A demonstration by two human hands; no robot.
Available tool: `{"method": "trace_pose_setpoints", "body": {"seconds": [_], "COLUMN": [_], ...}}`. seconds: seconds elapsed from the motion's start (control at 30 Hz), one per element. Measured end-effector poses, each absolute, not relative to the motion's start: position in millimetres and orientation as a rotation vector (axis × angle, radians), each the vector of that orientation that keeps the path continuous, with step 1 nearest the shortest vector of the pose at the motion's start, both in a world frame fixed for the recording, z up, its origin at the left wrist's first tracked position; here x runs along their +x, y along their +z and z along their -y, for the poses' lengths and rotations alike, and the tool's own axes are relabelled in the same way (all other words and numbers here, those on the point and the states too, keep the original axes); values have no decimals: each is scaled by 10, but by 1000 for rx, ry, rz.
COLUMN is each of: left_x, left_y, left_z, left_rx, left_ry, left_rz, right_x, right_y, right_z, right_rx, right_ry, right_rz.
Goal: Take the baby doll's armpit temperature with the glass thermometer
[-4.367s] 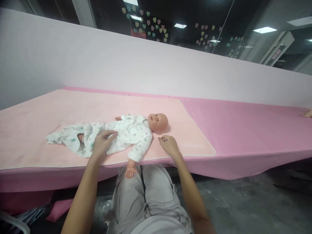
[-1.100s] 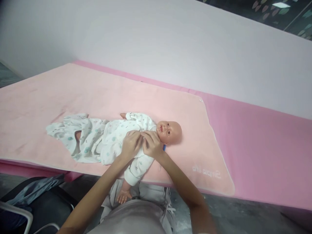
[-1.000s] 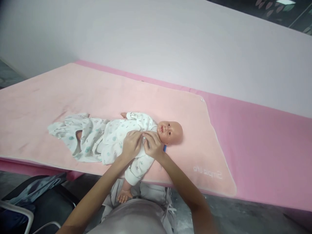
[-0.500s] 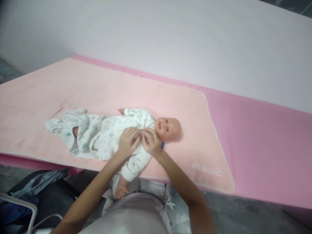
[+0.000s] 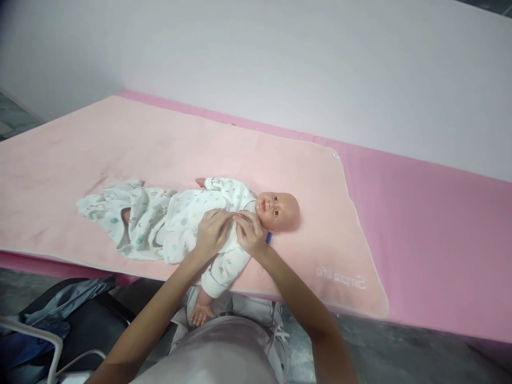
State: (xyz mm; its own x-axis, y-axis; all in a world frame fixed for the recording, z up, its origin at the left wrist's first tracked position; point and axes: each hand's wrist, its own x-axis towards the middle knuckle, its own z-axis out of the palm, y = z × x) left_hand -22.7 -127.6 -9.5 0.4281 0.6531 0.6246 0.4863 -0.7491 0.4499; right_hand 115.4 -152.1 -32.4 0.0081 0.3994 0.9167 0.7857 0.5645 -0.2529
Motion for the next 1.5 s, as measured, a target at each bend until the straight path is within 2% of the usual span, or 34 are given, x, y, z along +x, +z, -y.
{"method": "trace_pose_setpoints", "body": {"seconds": [0.63, 0.93, 1.5], "left_x": [-231, -219, -236], "left_y": [-80, -140, -136], "left_z": [1304, 1303, 1326], "left_rx": [2384, 2404, 2362], "left_ry": [1285, 1458, 1401], "left_rz": [-974, -968, -1016], "right_x": [1160, 1169, 1173], "right_y": [-299, -344, -338], "right_z": [1529, 1526, 1528], "right_rx": [-976, -1019, -992], "right_ry": [-339, -364, -358], "right_rz": [1619, 1630, 1599]}}
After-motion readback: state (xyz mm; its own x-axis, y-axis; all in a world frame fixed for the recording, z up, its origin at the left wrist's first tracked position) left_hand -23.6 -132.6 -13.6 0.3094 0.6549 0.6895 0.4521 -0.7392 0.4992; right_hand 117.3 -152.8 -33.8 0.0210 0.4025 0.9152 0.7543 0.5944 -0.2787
